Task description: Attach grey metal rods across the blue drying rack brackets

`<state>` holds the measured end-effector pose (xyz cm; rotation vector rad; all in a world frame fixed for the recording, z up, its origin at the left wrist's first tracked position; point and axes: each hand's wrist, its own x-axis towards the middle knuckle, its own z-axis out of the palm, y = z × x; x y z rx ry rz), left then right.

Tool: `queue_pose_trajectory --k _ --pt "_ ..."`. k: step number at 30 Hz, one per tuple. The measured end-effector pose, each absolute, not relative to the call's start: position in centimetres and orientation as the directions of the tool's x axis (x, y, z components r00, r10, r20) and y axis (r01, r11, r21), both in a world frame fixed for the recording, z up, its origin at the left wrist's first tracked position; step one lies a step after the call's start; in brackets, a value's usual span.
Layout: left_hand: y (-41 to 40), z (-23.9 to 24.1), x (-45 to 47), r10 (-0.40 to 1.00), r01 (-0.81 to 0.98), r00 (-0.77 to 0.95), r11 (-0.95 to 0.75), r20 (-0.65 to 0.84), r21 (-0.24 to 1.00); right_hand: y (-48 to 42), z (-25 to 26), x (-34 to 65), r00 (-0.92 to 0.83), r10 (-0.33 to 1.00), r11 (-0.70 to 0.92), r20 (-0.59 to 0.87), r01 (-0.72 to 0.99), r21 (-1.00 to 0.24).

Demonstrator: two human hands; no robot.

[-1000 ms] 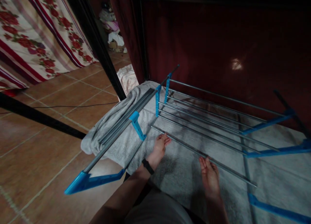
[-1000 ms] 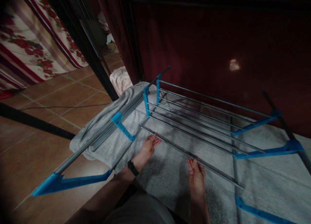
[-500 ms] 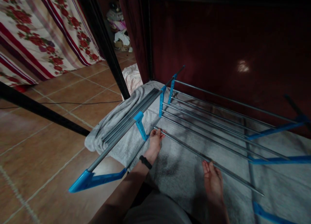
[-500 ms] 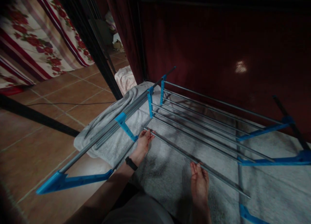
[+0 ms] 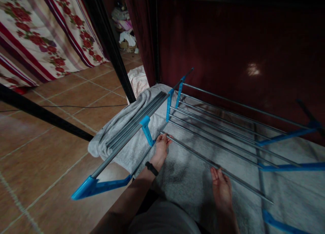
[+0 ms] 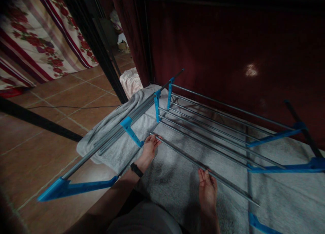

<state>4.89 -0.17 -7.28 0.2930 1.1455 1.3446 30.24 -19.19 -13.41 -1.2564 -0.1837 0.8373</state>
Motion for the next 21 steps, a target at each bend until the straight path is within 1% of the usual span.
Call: queue_pose_trajectory --k 6,11,15,18,21 --pt "-0.1 -6.9 5.0 0.855 -0.610 -0.193 0.280 -0.481 0.742 -19.0 -13.1 30.2 0.696 0.644 0.076 -0.318 -0.472 -0.879" --pt "-0.4 -6.8 5.1 0.863 -0.573 -0.200 0.280 -0.463 0.770 -19.0 -12.7 30.0 0.685 0.659 0.059 -0.311 -0.459 -0.886" --pt "-1.1 -6.7 5.6 0.867 -0.554 -0.152 0.323 -0.475 0.767 -19.0 -12.7 30.0 0.690 0.666 0.068 -0.282 -0.432 -0.899" --pt "-1.8 -6.7 6.4 0.863 -0.563 -0.119 0.349 -0.492 0.749 -18.8 -12.6 29.9 0.698 0.662 0.094 -0.273 -0.438 -0.894" --pt "-2.7 -6.9 7.6 0.875 -0.549 -0.076 0.363 -0.477 0.753 -18.6 -12.4 29.7 0.706 0.651 0.105 -0.279 -0.447 -0.888"
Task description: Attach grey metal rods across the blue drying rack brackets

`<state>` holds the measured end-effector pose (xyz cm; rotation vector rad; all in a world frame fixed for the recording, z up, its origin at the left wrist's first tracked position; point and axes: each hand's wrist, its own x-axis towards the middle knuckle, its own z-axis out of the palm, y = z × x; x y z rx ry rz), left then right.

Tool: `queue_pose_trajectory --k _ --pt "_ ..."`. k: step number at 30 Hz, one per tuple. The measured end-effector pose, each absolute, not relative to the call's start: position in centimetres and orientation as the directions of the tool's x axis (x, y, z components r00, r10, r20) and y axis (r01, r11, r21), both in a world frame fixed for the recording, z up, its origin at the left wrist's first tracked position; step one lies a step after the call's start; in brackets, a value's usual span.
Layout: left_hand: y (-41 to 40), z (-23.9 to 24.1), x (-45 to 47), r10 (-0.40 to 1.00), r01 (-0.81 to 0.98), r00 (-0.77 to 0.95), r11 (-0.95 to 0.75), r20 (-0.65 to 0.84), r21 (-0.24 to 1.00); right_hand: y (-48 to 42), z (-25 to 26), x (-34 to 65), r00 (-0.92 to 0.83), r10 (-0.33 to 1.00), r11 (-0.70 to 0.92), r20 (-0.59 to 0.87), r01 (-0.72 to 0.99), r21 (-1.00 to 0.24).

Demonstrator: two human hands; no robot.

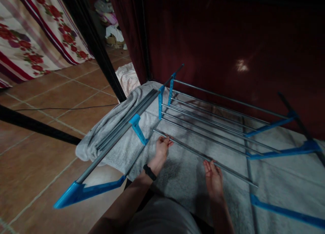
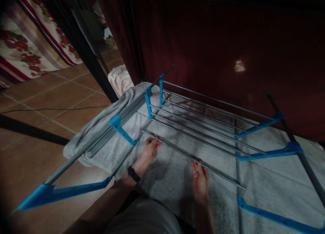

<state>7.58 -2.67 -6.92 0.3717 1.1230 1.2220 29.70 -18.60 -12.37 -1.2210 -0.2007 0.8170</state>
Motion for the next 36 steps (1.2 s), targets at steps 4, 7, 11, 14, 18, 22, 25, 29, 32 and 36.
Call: queue_pose_trajectory --k 4,7,11,14,18,22,25,29,32,36 --pt "-4.0 -7.4 9.4 0.879 -0.510 0.009 0.414 -0.476 0.754 -18.4 -12.2 29.5 0.721 0.635 0.132 -0.277 -0.455 -0.881" --pt "-5.3 -7.7 10.9 0.871 -0.500 0.075 0.454 -0.485 0.738 -18.3 -12.0 29.3 0.727 0.630 0.156 -0.273 -0.462 -0.873" --pt "-6.9 -7.9 13.0 0.841 -0.508 0.192 0.526 -0.506 0.682 -18.1 -11.5 29.1 0.712 0.643 0.145 -0.281 -0.474 -0.868" --pt "-7.7 -8.1 14.2 0.819 -0.501 0.254 0.567 -0.515 0.654 -17.9 -11.1 29.0 0.690 0.647 0.116 -0.324 -0.509 -0.853" --pt "-7.8 -8.1 15.0 0.805 -0.491 0.291 0.590 -0.517 0.641 -17.5 -10.9 28.9 0.668 0.634 0.071 -0.391 -0.553 -0.830" --pt "-7.6 -8.2 15.2 0.808 -0.484 0.275 0.585 -0.522 0.651 -16.7 -10.8 28.1 0.661 0.627 0.091 -0.413 -0.588 -0.804" --pt "-7.6 -8.4 15.2 0.805 -0.485 0.280 0.589 -0.524 0.646 -15.9 -10.9 27.3 0.650 0.630 0.088 -0.424 -0.603 -0.793" --pt "-7.7 -8.7 15.2 0.805 -0.493 0.290 0.589 -0.518 0.640 -15.3 -11.2 26.9 0.659 0.625 0.092 -0.419 -0.594 -0.799" --pt "-7.7 -8.7 15.3 0.810 -0.487 0.294 0.584 -0.507 0.650 -15.2 -11.2 26.9 0.660 0.620 0.115 -0.424 -0.612 -0.783" --pt "-7.7 -8.6 15.3 0.813 -0.493 0.306 0.581 -0.496 0.648 -15.4 -11.1 26.9 0.649 0.633 0.135 -0.422 -0.629 -0.766"
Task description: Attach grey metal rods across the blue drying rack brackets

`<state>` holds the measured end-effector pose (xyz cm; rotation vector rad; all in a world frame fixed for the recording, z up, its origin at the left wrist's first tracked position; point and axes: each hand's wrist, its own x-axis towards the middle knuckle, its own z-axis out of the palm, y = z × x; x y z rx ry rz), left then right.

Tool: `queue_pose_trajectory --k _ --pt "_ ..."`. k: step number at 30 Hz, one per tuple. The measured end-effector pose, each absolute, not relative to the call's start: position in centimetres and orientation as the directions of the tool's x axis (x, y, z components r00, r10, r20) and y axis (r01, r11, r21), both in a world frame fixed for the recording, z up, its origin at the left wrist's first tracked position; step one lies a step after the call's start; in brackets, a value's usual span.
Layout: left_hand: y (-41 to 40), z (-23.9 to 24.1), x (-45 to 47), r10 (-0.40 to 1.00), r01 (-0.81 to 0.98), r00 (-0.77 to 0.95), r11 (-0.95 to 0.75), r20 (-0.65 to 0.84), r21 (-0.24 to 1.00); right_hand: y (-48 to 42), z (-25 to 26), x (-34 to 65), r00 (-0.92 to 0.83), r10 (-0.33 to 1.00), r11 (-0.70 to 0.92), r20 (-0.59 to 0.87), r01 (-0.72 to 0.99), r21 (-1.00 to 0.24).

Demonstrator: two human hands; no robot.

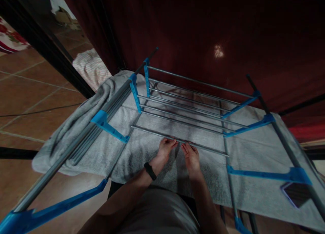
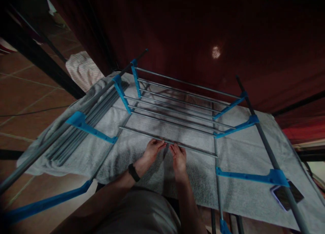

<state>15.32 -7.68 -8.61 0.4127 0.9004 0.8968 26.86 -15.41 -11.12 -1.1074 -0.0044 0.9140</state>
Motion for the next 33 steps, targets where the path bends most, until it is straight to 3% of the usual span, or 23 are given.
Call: queue_pose_trajectory --k 25,33 --pt "-8.0 -8.4 15.0 0.809 -0.504 0.299 0.584 -0.507 0.636 -15.4 -10.1 27.7 0.589 0.574 0.051 -0.570 -0.720 -0.692" --pt "-8.2 -8.3 15.0 0.815 -0.513 0.291 0.575 -0.501 0.638 -15.6 -10.8 28.0 0.615 0.582 0.032 -0.532 -0.671 -0.741"
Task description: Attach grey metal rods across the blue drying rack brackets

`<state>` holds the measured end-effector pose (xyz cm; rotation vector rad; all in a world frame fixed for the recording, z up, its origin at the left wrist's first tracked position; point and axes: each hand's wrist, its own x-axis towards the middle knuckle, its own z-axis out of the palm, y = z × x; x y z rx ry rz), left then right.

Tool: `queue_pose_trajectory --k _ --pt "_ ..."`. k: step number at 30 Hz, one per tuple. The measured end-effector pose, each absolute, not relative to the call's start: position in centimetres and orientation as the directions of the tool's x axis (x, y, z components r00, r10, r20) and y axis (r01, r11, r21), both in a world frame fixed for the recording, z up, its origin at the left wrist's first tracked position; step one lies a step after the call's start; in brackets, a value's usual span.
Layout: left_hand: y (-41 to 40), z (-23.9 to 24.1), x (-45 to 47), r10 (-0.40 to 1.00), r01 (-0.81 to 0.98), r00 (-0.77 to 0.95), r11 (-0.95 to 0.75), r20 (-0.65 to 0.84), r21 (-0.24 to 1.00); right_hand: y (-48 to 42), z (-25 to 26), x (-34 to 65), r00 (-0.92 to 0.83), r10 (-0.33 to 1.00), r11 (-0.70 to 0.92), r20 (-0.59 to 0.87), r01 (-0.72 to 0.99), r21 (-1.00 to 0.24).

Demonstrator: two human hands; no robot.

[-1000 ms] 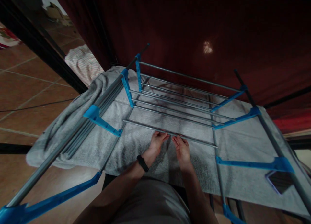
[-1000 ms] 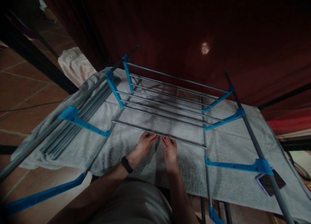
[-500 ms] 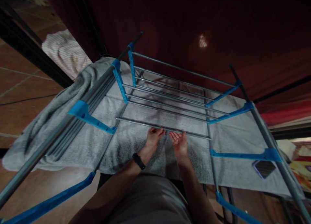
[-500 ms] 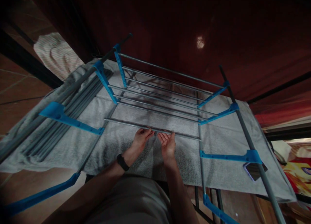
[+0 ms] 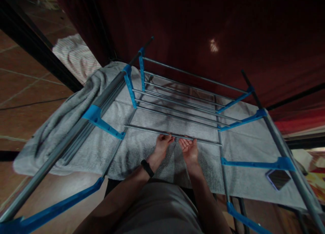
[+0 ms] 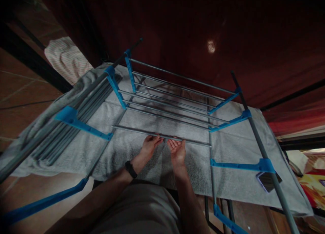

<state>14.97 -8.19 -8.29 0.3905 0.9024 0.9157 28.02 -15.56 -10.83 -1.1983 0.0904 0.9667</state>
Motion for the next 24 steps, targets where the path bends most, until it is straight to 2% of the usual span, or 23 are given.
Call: queue_pose_trajectory --k 7,11,13,16,18,20,22,24 --pt "-8.6 -8.9 15.2 0.850 -0.458 0.292 0.527 -0.438 0.716 -15.8 -10.8 27.6 0.615 0.617 0.051 -0.491 -0.653 -0.756" --pt "-9.1 -9.5 15.4 0.875 -0.265 0.351 0.434 -0.333 0.861 -16.1 -11.0 27.7 0.630 0.609 0.108 -0.481 -0.667 -0.737" --pt "-9.5 -9.7 15.1 0.894 -0.131 0.393 0.286 -0.216 0.949 -16.3 -11.0 27.7 0.627 0.615 0.120 -0.478 -0.673 -0.730" --pt "-10.0 -9.6 14.2 0.868 0.094 0.494 -0.105 0.045 0.990 -16.6 -10.8 27.5 0.623 0.643 0.132 -0.446 -0.663 -0.737" --pt "-10.2 -9.3 13.6 0.762 0.248 0.615 -0.433 0.205 0.866 -16.8 -10.5 27.4 0.619 0.667 0.138 -0.415 -0.649 -0.748" --pt "-10.0 -8.8 13.2 0.608 0.339 0.737 -0.710 0.295 0.617 -16.8 -10.3 27.3 0.617 0.684 0.141 -0.390 -0.636 -0.759" --pt "-9.7 -8.5 13.1 0.479 0.357 0.815 -0.858 0.326 0.368 -16.8 -10.2 27.2 0.612 0.695 0.138 -0.378 -0.629 -0.765" --pt "-9.1 -8.4 13.2 0.414 0.360 0.845 -0.908 0.338 0.213 -16.8 -10.3 27.3 0.605 0.703 0.135 -0.374 -0.629 -0.765"
